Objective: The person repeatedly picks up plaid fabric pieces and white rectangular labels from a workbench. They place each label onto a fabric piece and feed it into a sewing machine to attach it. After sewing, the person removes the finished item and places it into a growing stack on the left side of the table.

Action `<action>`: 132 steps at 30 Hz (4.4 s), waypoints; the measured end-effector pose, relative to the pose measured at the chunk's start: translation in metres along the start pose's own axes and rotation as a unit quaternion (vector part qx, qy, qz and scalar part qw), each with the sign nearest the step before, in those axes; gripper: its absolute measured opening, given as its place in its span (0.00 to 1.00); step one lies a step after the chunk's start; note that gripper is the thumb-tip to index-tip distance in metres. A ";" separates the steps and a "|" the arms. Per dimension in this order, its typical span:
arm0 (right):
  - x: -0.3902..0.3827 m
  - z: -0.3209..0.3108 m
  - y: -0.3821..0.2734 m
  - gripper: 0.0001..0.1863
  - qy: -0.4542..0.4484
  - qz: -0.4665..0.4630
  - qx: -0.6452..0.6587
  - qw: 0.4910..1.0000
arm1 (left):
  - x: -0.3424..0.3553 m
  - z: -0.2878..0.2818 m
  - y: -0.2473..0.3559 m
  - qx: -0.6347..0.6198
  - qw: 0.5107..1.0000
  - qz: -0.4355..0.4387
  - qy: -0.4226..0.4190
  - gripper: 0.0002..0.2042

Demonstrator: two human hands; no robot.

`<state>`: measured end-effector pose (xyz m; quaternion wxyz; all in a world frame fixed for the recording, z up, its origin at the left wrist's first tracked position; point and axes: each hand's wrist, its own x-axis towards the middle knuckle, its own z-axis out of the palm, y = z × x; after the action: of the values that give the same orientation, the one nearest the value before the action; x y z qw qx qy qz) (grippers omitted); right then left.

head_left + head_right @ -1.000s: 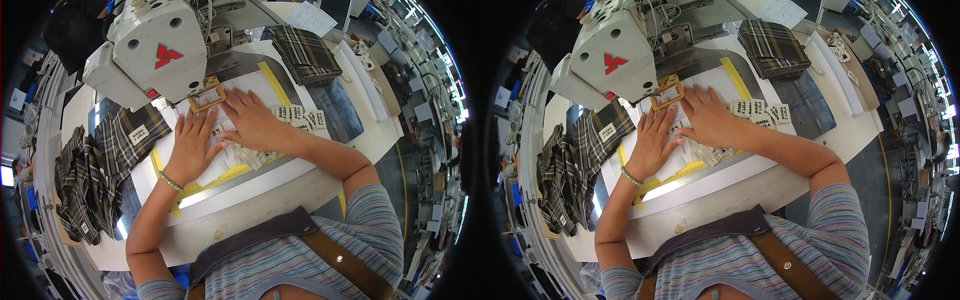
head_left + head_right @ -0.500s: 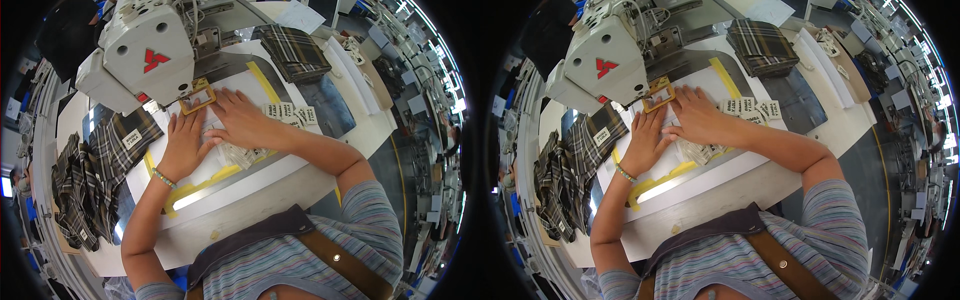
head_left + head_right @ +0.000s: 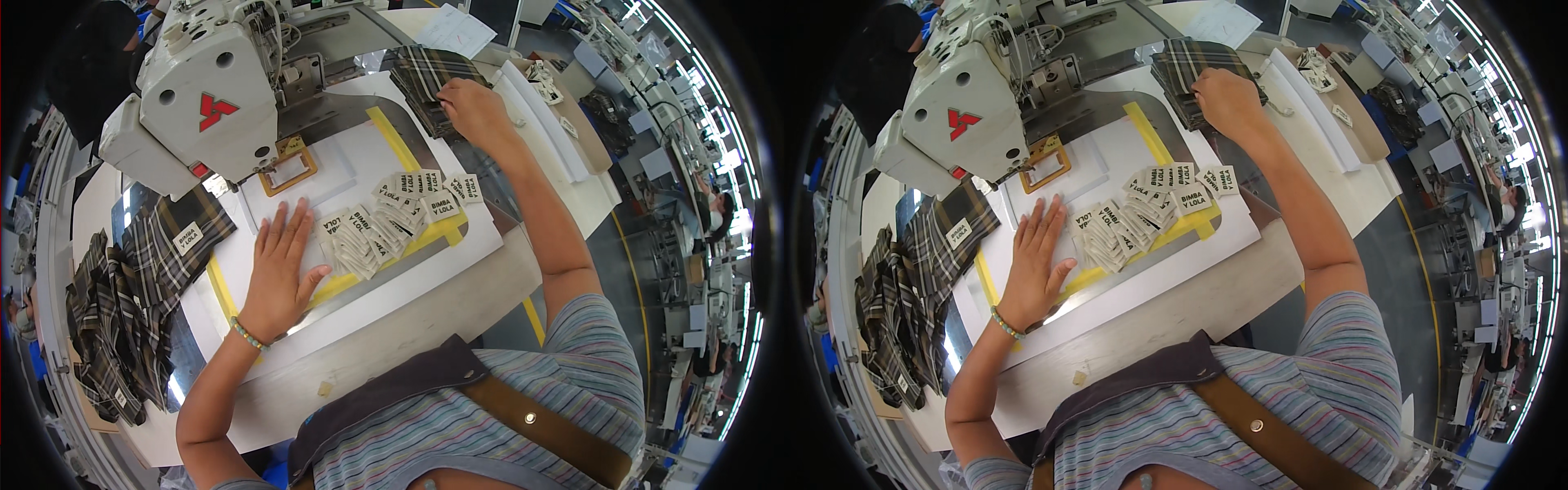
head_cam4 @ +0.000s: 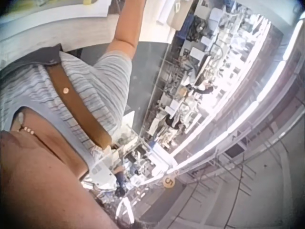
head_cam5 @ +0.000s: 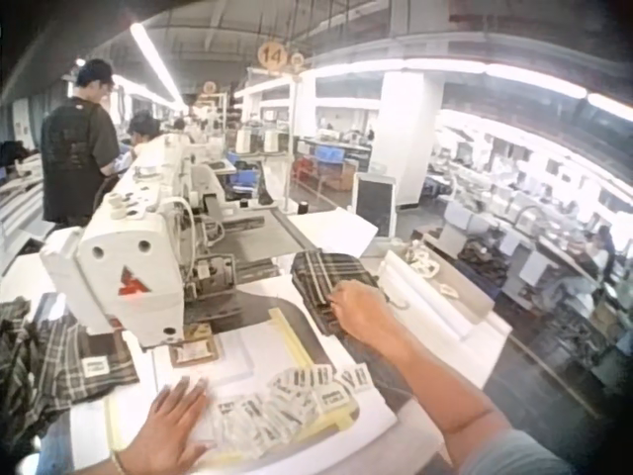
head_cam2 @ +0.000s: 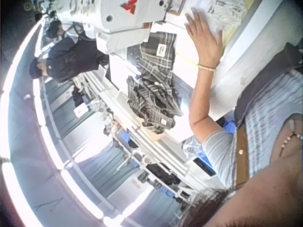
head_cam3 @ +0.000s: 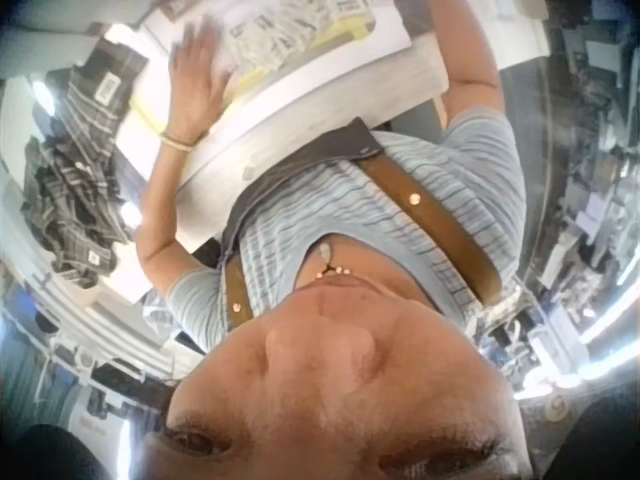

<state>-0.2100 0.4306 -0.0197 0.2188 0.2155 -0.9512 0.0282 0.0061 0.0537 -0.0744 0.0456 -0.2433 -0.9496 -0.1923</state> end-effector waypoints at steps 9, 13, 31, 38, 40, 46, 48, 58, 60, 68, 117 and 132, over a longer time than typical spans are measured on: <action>0.008 -0.027 0.019 0.07 -0.072 -0.018 0.063 0.995 | 0.013 -0.012 0.029 -0.091 0.993 0.068 0.002 0.34; 0.020 -0.043 0.025 0.09 0.038 -0.018 0.108 0.993 | 0.030 -0.023 0.032 -0.110 0.987 0.105 0.048 0.31; -0.037 -0.006 -0.115 0.05 0.056 -0.269 0.120 0.954 | 0.106 0.021 -0.002 0.021 0.969 0.078 0.232 0.08; -0.060 -0.034 -0.101 0.07 -0.057 -0.216 0.020 0.974 | 0.113 0.026 -0.002 0.018 0.966 0.106 0.236 0.04; -0.057 -0.032 -0.104 0.06 -0.023 -0.236 0.014 0.971 | 0.112 0.023 -0.004 0.045 0.965 0.115 0.232 0.05; -0.030 -0.001 -0.110 0.05 0.097 -0.336 0.031 0.937 | 0.082 -0.003 -0.014 0.151 0.954 0.156 0.207 0.08; -0.023 0.005 -0.122 0.05 0.111 -0.373 0.039 0.920 | 0.067 -0.007 -0.020 0.175 0.953 0.153 0.195 0.08; -0.013 0.022 -0.138 0.12 -0.044 -0.341 0.130 0.930 | 0.006 -0.021 -0.043 0.272 0.952 0.056 0.132 0.12; -0.016 0.017 -0.126 0.12 -0.065 -0.308 0.152 0.937 | -0.002 -0.022 -0.041 0.235 0.954 0.056 0.176 0.14; -0.035 0.024 -0.118 0.23 -0.110 -0.284 0.168 0.938 | -0.022 -0.014 -0.029 0.124 0.987 -0.007 0.106 0.25; -0.041 0.028 -0.113 0.23 -0.092 -0.280 0.250 0.922 | -0.024 -0.017 -0.035 0.119 0.981 -0.007 0.152 0.19; -0.084 -0.072 -0.020 0.17 -0.260 0.006 0.077 0.963 | -0.024 -0.019 -0.032 0.090 0.986 -0.018 0.136 0.17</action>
<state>-0.1047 0.4563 0.0083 -0.0533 0.2263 -0.9715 0.0455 0.0116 0.0102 -0.0723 0.1925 -0.1924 -0.9523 -0.1383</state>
